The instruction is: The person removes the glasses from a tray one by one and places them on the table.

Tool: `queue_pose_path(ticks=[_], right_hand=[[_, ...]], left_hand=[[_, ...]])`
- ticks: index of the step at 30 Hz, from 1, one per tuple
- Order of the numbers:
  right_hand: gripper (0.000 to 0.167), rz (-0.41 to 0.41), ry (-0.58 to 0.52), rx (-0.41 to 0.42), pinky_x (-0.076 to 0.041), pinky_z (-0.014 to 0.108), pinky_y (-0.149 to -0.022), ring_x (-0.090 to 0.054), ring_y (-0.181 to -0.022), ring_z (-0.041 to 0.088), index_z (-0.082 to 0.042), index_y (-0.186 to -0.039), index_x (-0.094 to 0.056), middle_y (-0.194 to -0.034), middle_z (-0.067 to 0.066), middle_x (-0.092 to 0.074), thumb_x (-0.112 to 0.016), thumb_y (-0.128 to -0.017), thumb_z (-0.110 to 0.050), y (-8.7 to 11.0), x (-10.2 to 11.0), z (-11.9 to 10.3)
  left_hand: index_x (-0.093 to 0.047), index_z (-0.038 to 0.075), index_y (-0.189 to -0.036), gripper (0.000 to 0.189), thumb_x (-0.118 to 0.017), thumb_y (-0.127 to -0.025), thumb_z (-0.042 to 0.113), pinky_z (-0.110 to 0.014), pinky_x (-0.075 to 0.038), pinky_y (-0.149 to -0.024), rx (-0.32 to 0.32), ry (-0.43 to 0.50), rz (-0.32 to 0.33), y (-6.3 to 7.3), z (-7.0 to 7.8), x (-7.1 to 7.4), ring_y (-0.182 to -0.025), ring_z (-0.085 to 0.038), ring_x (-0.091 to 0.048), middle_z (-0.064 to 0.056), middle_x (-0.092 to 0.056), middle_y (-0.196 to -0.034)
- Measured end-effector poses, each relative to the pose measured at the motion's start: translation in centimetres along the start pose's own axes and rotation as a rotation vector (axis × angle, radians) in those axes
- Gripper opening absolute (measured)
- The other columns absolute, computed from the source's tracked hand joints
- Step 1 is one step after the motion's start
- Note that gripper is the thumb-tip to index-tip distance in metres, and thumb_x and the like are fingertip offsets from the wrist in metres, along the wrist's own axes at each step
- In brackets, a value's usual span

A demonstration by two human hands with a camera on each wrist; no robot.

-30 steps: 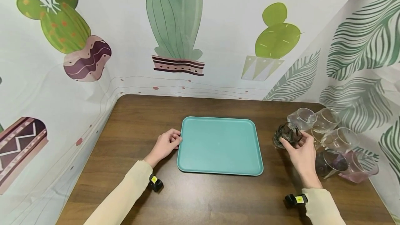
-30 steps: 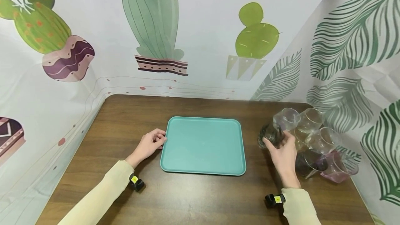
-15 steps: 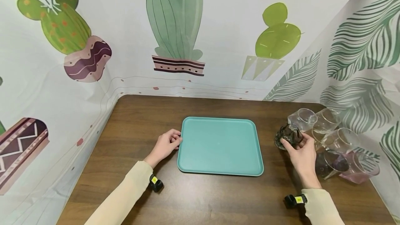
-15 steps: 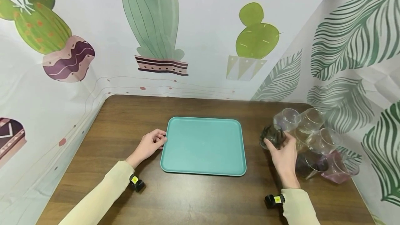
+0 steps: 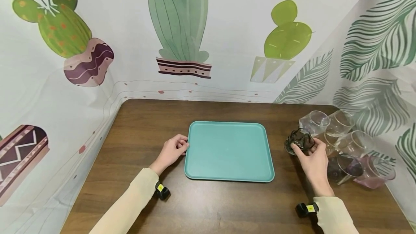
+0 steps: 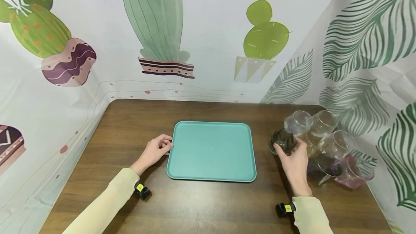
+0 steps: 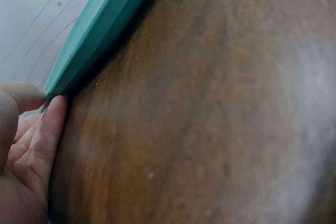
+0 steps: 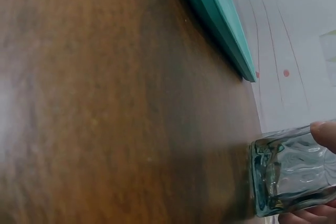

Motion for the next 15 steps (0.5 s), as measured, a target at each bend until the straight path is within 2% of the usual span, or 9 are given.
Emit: queue_pose_path(ticks=[8,15], right_hand=[[0.080,-0.033,0.055,0.033,-0.049,0.059,-0.103,-0.059,-0.122,0.047,0.008,-0.152,-0.031,-0.134,0.036,-0.055,-0.073,-0.097,-0.032,0.7,0.2,0.1],[0.065,-0.080,0.163,0.015,-0.048,0.060,-0.090,-0.062,-0.104,0.047,0.011,-0.129,-0.050,-0.113,0.033,-0.063,-0.067,-0.099,-0.044,0.4,0.1,0.9]], left_hand=[[-0.067,-0.001,-0.119,0.022,-0.069,-0.098,0.007,-0.026,-0.063,-0.066,0.000,0.002,-0.002,0.0,0.0,0.0,-0.073,-0.014,-0.066,-0.009,-0.070,-0.096],[-0.067,-0.001,-0.119,0.022,-0.069,-0.098,0.007,-0.026,-0.063,-0.067,-0.007,-0.001,-0.002,-0.1,-0.1,0.0,-0.073,-0.014,-0.066,-0.009,-0.070,-0.096]])
Point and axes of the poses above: each hand's wrist, its own y-axis away from the middle knuckle, its own x-axis out of the back of the hand, z = x × y, the point moved 5 cm from there along -y, towards the middle knuckle
